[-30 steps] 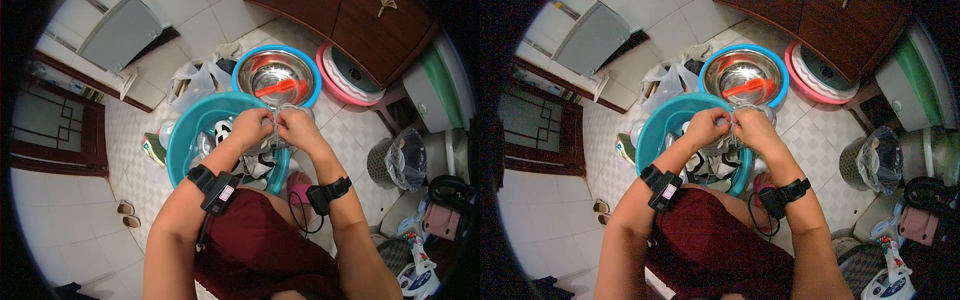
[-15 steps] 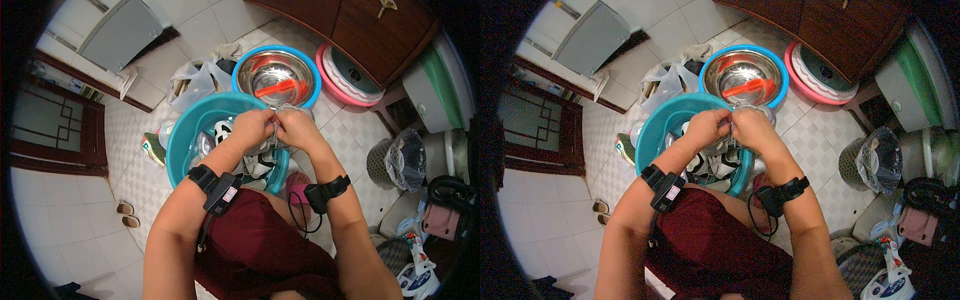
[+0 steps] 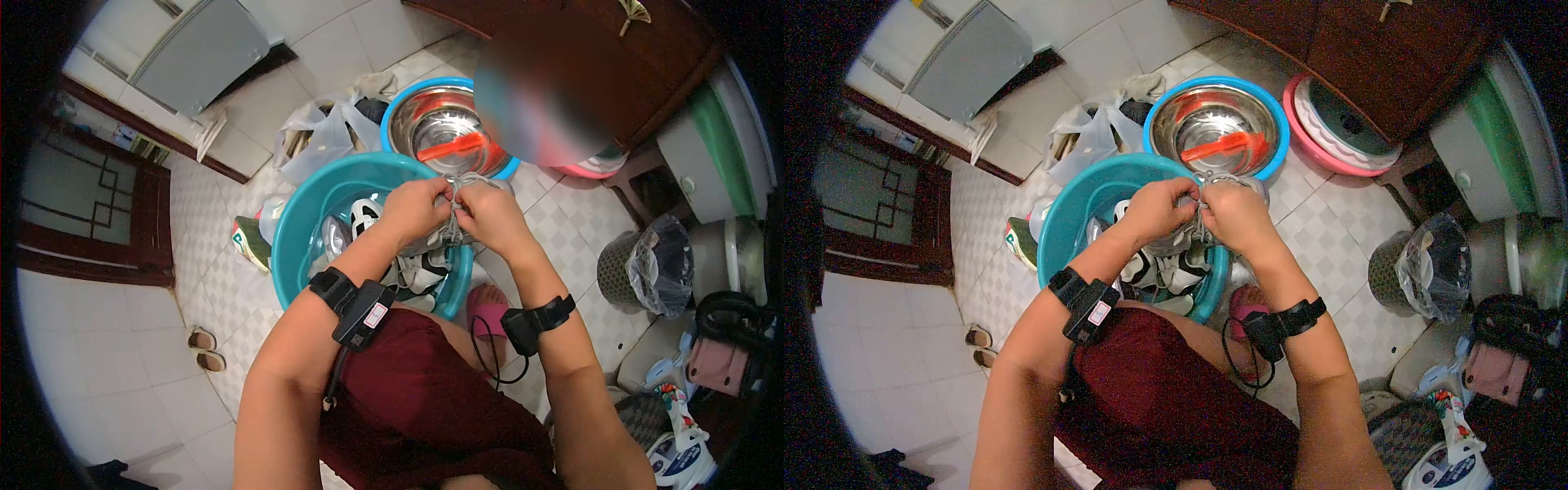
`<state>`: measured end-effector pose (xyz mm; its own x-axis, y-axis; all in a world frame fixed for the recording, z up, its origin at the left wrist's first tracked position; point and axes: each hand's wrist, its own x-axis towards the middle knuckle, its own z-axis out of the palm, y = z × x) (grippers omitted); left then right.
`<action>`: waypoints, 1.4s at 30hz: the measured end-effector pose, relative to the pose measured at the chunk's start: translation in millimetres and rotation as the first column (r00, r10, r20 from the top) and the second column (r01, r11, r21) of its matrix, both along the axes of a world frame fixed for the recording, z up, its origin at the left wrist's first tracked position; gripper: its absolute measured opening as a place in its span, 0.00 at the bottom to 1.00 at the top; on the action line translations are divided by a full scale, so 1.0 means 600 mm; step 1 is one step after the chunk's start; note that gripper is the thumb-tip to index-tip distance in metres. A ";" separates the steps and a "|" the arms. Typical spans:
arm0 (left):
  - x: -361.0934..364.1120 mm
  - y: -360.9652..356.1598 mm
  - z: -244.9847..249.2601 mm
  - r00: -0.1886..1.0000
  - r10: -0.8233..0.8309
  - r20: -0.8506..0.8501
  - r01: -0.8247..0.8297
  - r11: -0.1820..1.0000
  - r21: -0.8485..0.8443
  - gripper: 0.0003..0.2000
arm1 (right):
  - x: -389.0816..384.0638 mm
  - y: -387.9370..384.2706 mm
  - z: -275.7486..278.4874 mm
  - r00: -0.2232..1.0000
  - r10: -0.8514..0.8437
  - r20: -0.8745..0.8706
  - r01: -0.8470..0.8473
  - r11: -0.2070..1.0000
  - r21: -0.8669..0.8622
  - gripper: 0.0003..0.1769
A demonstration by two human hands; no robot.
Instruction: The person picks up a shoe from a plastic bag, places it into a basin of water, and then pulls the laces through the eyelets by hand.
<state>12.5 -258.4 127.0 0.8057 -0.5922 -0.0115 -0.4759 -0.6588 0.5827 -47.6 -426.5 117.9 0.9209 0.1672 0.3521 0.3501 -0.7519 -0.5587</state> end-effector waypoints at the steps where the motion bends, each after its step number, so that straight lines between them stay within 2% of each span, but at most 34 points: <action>1: 0.000 0.000 0.001 1.000 -0.008 0.000 0.008 1.000 0.003 0.11 | -0.002 0.001 -0.003 1.000 -0.008 0.011 0.008 1.000 -0.018 0.08; 8: -0.001 -0.003 0.008 1.000 0.002 0.016 -0.004 0.997 0.082 0.11 | -0.006 0.005 -0.011 0.998 -0.015 0.069 0.020 0.998 -0.063 0.08; 11: -0.002 -0.004 0.005 0.999 0.025 0.038 -0.028 0.996 0.083 0.11 | -0.007 0.012 0.000 0.976 -0.032 0.214 0.030 0.999 0.014 0.12; 14: -0.004 -0.006 0.006 0.999 0.033 0.041 -0.036 0.996 0.076 0.11 | -0.003 0.013 -0.019 0.983 -0.010 0.182 -0.007 0.996 0.092 0.16; 17: -0.005 -0.007 0.008 0.999 0.023 0.027 -0.025 0.998 0.057 0.12 | -0.001 0.013 -0.022 1.000 -0.026 -0.012 0.028 0.976 0.214 0.18; 22: -0.005 -0.007 0.004 0.999 0.009 0.040 -0.010 0.999 0.036 0.13 | 0.006 0.013 -0.011 0.999 -0.001 -0.033 0.005 0.992 0.125 0.18; 26: -0.005 -0.008 0.009 0.997 -0.009 0.071 0.003 0.997 0.073 0.13 | 0.017 0.011 -0.007 0.996 0.062 -0.057 -0.055 0.991 0.122 0.19; 29: -0.007 -0.011 0.009 0.996 -0.001 0.090 -0.002 0.999 0.039 0.13 | 0.012 0.005 0.001 0.993 0.065 -0.095 -0.051 0.988 0.143 0.18; 38: -0.007 -0.018 0.016 0.997 0.006 0.075 -0.015 0.994 0.113 0.10 | 0.004 -0.015 -0.009 0.985 0.138 -0.103 -0.110 0.966 0.235 0.15; 41: -0.002 -0.014 0.014 0.985 0.041 0.166 -0.060 0.992 0.111 0.09 | -0.005 -0.022 -0.019 0.979 0.141 -0.146 -0.080 0.930 0.359 0.16; 42: -0.003 -0.012 0.009 0.991 0.038 0.127 -0.048 0.996 0.081 0.09 | -0.009 -0.022 -0.026 0.980 0.132 -0.150 -0.060 0.911 0.409 0.17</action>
